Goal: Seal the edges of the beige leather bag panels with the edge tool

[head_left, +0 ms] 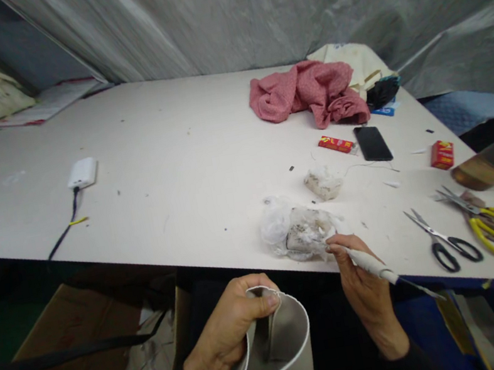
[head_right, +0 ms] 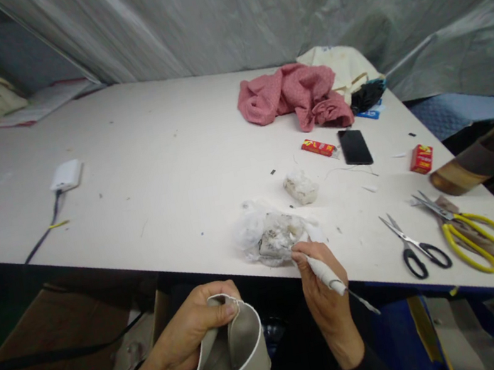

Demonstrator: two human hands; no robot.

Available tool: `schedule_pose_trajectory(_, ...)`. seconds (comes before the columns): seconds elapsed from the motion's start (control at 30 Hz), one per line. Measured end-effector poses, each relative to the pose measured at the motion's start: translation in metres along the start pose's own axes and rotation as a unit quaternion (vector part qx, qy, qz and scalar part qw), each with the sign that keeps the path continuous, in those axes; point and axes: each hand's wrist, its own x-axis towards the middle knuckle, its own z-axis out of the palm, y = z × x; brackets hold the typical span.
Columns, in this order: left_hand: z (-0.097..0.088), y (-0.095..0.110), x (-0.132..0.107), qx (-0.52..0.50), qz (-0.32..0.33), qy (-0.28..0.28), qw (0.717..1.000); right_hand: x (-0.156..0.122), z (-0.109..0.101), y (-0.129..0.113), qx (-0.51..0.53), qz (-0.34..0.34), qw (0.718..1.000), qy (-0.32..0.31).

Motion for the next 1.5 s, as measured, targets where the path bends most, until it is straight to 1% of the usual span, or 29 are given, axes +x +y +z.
schedule_pose_trajectory(0.1, 0.000, 0.001, 0.001, 0.003, -0.001, -0.008, 1.000, 0.001, -0.002, 0.003, -0.012, -0.018, 1.000, -0.016)
schedule_pose_trajectory(0.17, 0.000, 0.001, 0.002, 0.007, -0.005, -0.009, 1.000, 0.002, -0.004, 0.003, -0.002, -0.010, 1.000, -0.025)
schedule_pose_trajectory(0.23, 0.000, 0.000, 0.003, 0.010, -0.004, -0.014, 1.000, 0.003, -0.008, 0.000, 0.009, 0.018, 1.000, -0.018)
schedule_pose_trajectory(0.33, -0.001, -0.001, 0.004, 0.016, 0.005, -0.022, 1.000, -0.001, -0.012, -0.013, 0.035, 0.083, 0.996, 0.024)
schedule_pose_trajectory(0.37, -0.001, -0.002, 0.004, 0.017, 0.004, -0.025, 1.000, -0.002, -0.013, -0.019, 0.063, 0.105, 0.992, 0.018)
schedule_pose_trajectory(0.4, -0.001, -0.002, 0.004, 0.017, 0.000, -0.028, 0.999, -0.004, -0.014, -0.025, 0.101, 0.127, 0.987, -0.008)
schedule_pose_trajectory(0.5, 0.001, -0.001, 0.003, 0.006, -0.013, -0.040, 0.999, -0.006, -0.014, -0.043, 0.214, 0.159, 0.954, -0.137)
schedule_pose_trajectory(0.57, 0.002, -0.001, 0.003, 0.001, -0.018, -0.045, 0.999, -0.005, -0.013, -0.052, 0.236, 0.156, 0.941, -0.188)
schedule_pose_trajectory(0.77, 0.002, -0.002, 0.001, -0.002, -0.015, -0.047, 0.999, 0.000, -0.009, -0.057, 0.233, 0.145, 0.935, -0.226)
schedule_pose_trajectory(0.87, 0.002, -0.003, -0.001, 0.005, -0.015, -0.043, 0.999, -0.001, -0.008, -0.058, 0.224, 0.147, 0.934, -0.235)
schedule_pose_trajectory(1.0, 0.002, -0.005, 0.000, 0.014, -0.009, -0.037, 0.999, 0.000, -0.007, -0.062, 0.197, 0.139, 0.941, -0.239)
schedule_pose_trajectory(1.2, 0.003, -0.013, 0.002, 0.011, 0.014, -0.018, 1.000, 0.001, -0.002, -0.065, 0.146, 0.112, 0.956, -0.229)
schedule_pose_trajectory(1.3, 0.004, -0.016, 0.002, 0.020, 0.022, -0.005, 1.000, -0.003, 0.000, -0.067, 0.125, 0.103, 0.964, -0.212)
schedule_pose_trajectory(1.4, 0.004, -0.017, 0.002, 0.019, 0.034, -0.005, 0.999, -0.009, -0.002, -0.067, 0.117, 0.074, 0.970, -0.200)
schedule_pose_trajectory(1.5, 0.003, -0.016, 0.001, 0.038, 0.052, -0.012, 0.998, -0.014, -0.008, -0.064, 0.144, 0.017, 0.960, -0.240)
